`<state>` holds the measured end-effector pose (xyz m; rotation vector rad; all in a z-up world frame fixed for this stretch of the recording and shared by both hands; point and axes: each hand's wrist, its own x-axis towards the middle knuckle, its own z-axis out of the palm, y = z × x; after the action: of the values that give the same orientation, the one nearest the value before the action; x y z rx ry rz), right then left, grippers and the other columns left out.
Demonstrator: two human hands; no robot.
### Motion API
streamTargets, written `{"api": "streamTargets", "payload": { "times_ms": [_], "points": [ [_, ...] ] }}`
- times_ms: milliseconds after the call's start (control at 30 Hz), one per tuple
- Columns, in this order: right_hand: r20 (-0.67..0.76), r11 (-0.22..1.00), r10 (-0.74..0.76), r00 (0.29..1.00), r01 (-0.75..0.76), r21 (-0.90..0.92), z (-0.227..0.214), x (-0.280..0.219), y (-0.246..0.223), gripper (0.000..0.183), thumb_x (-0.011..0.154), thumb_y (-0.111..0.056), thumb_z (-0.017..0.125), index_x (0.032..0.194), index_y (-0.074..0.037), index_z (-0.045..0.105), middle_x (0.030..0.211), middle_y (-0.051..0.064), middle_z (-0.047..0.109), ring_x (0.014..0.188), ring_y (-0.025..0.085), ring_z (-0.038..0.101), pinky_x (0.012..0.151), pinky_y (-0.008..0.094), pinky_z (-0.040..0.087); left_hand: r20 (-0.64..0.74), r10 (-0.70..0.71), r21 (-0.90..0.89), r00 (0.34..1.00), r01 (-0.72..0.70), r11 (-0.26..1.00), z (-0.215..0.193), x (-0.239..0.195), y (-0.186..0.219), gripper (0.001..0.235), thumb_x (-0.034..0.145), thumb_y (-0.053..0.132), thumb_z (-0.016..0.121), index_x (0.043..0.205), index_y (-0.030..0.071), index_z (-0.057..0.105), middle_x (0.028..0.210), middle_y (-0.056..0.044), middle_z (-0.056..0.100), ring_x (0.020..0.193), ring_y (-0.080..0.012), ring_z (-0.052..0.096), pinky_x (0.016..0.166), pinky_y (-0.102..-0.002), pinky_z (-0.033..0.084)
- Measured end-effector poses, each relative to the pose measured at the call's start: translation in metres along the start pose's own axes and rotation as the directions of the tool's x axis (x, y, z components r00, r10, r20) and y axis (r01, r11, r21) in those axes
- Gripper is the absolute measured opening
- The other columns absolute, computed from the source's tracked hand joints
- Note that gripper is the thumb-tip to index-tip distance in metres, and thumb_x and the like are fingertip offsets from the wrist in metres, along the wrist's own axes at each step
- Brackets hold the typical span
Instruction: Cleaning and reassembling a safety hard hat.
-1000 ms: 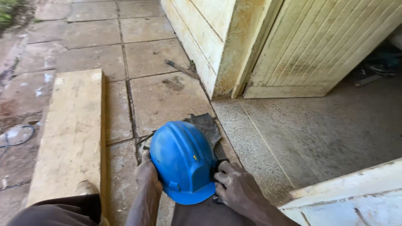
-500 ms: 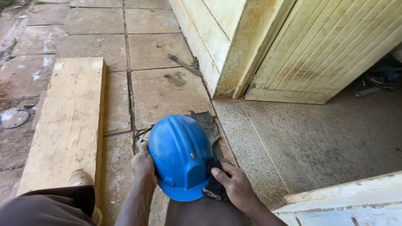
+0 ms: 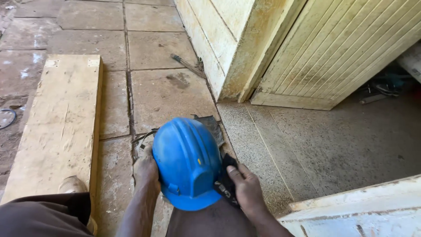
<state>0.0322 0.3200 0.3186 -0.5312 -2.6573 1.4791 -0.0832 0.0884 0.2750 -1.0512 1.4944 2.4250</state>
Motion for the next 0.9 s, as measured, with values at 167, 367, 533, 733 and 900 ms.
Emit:
{"api": "streamTargets", "payload": {
  "times_ms": [167, 367, 533, 733, 900],
  "points": [
    [0.159, 0.819, 0.083, 0.984, -0.158, 0.552, -0.015, 0.022, 0.043, 0.029, 0.096, -0.017, 0.057, 0.115, 0.002, 0.07, 0.089, 0.008, 0.072, 0.074, 0.016, 0.069, 0.068, 0.031, 0.058, -0.093, -0.079, 0.108, 0.993, 0.089, 0.99, 0.0, -0.01, 0.006, 0.056, 0.104, 0.046, 0.052, 0.122, -0.006, 0.065, 0.116, -0.02, 0.07, 0.101, -0.029, 0.067, 0.086, -0.047, 0.056],
    [0.137, 0.979, 0.144, 0.98, -0.162, 0.128, -0.031, 0.012, -0.017, 0.028, 0.088, -0.019, 0.07, 0.11, -0.002, 0.071, 0.086, 0.01, 0.073, 0.068, 0.016, 0.07, 0.063, 0.035, 0.06, -0.099, -0.11, 0.11, 0.989, 0.121, 0.987, 0.005, -0.002, 0.0, 0.056, 0.104, 0.046, 0.054, 0.121, -0.005, 0.067, 0.116, -0.019, 0.07, 0.101, -0.0294, 0.068, 0.087, -0.047, 0.057],
    [0.121, 0.971, -0.026, 0.992, 0.054, -0.235, -0.021, 0.012, -0.023, 0.026, 0.085, -0.028, 0.074, 0.102, -0.009, 0.075, 0.086, 0.006, 0.077, 0.071, 0.015, 0.075, 0.066, 0.032, 0.064, -0.087, -0.106, 0.121, 0.991, 0.116, 0.986, 0.008, -0.007, 0.004, 0.055, 0.103, 0.046, 0.053, 0.12, -0.005, 0.068, 0.117, -0.02, 0.07, 0.101, -0.0292, 0.068, 0.087, -0.047, 0.057],
    [0.196, 0.801, 0.118, 0.974, 0.023, -0.599, -0.011, 0.013, -0.047, 0.026, 0.091, -0.035, 0.072, 0.104, -0.012, 0.069, 0.087, 0.006, 0.075, 0.074, 0.019, 0.074, 0.072, 0.036, 0.061, -0.088, -0.114, 0.109, 0.99, 0.123, 0.986, 0.007, -0.004, 0.003, 0.054, 0.105, 0.044, 0.053, 0.121, -0.006, 0.066, 0.117, -0.02, 0.071, 0.1, -0.0288, 0.069, 0.088, -0.046, 0.057],
    [0.061, 0.77, 0.034, 0.998, 0.013, -0.637, 0.007, 0.01, -0.014, 0.034, 0.089, -0.033, 0.072, 0.113, -0.012, 0.061, 0.09, 0.005, 0.075, 0.075, 0.021, 0.076, 0.073, 0.039, 0.061, -0.062, -0.124, 0.002, 0.99, 0.124, 0.992, 0.01, 0.001, 0.0, 0.053, 0.102, 0.043, 0.053, 0.119, -0.005, 0.068, 0.113, -0.019, 0.073, 0.095, -0.029, 0.071, 0.083, -0.046, 0.059]
  ]
}}
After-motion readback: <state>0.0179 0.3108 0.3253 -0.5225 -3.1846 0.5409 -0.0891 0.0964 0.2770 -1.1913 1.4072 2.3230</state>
